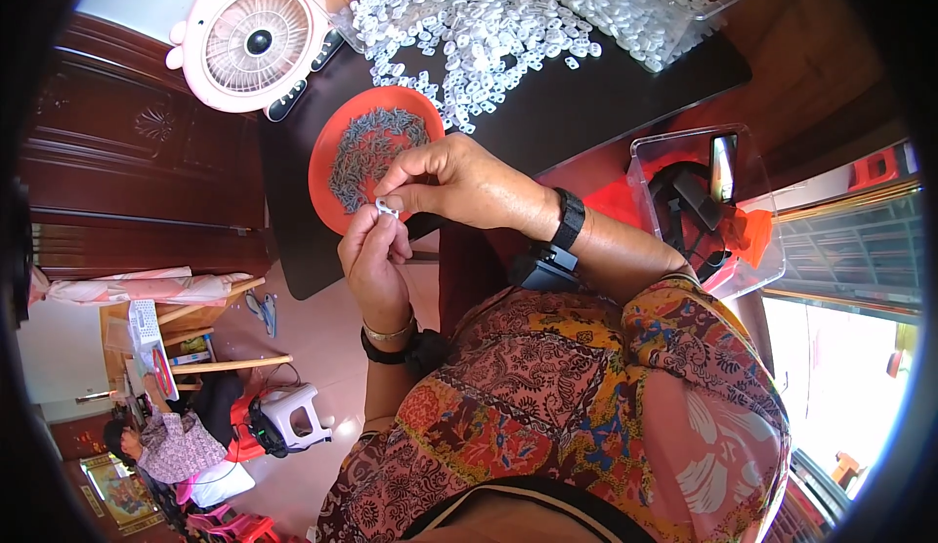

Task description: Assembling small white plastic components by inserting metal rings.

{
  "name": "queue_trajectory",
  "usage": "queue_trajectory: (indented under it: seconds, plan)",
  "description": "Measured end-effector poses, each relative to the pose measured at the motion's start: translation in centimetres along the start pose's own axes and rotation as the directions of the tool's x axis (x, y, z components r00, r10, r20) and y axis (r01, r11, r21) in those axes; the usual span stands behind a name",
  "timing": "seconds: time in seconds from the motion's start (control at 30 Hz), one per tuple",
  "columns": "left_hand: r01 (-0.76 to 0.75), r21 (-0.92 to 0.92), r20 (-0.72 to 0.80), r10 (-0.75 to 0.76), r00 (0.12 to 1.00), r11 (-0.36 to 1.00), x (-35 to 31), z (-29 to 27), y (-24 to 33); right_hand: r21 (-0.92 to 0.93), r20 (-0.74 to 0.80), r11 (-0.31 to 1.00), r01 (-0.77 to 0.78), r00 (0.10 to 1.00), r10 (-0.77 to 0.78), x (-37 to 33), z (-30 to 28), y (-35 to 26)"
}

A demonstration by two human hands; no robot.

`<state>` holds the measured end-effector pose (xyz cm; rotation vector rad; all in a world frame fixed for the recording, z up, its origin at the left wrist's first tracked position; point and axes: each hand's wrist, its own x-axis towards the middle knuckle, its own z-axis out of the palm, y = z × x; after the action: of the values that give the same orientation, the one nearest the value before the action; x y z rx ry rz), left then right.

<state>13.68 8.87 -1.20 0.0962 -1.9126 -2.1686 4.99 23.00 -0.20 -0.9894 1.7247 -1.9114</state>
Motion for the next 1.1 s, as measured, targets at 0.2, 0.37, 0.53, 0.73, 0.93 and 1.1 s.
queue_trajectory:
  seconds: [0.2, 0.37, 0.53, 0.73, 0.93, 1.1]
  plan:
    - [0.023, -0.114, 0.000, -0.023, 1.000, 0.993, -0.1, 0.0, -0.4, -0.080, -0.005, 0.994, 0.075, 0.997, -0.075, -0.4, 0.1, 0.6]
    - [0.058, -0.189, -0.027, -0.064, 0.998, 0.980, -0.2, 0.2, -0.6, -0.219, 0.000, 0.969, 0.114, 0.993, -0.117, -0.4, 0.0, 0.2]
    - [0.069, -0.186, -0.040, -0.078, 0.996, 0.980, -0.2, 0.2, -0.7, -0.218, 0.020, 0.969, 0.111, 0.994, -0.110, -0.6, -0.1, 0.3]
    - [0.087, -0.155, -0.096, -0.103, 0.990, 0.984, -0.1, 0.6, -0.7, -0.270, 0.037, 0.951, 0.150, 0.989, -0.145, -0.5, 0.0, 0.2]
    - [0.064, -0.133, -0.160, -0.085, 0.983, 0.989, -0.2, 0.7, -0.9, -0.419, 0.020, 0.868, 0.268, 0.958, -0.286, -0.7, 0.9, -0.6]
    - [0.046, -0.152, -0.136, -0.067, 0.988, 0.987, -0.4, 0.4, -1.0, -0.633, 0.023, 0.698, 0.336, 0.909, -0.417, -0.9, 1.8, 0.3]
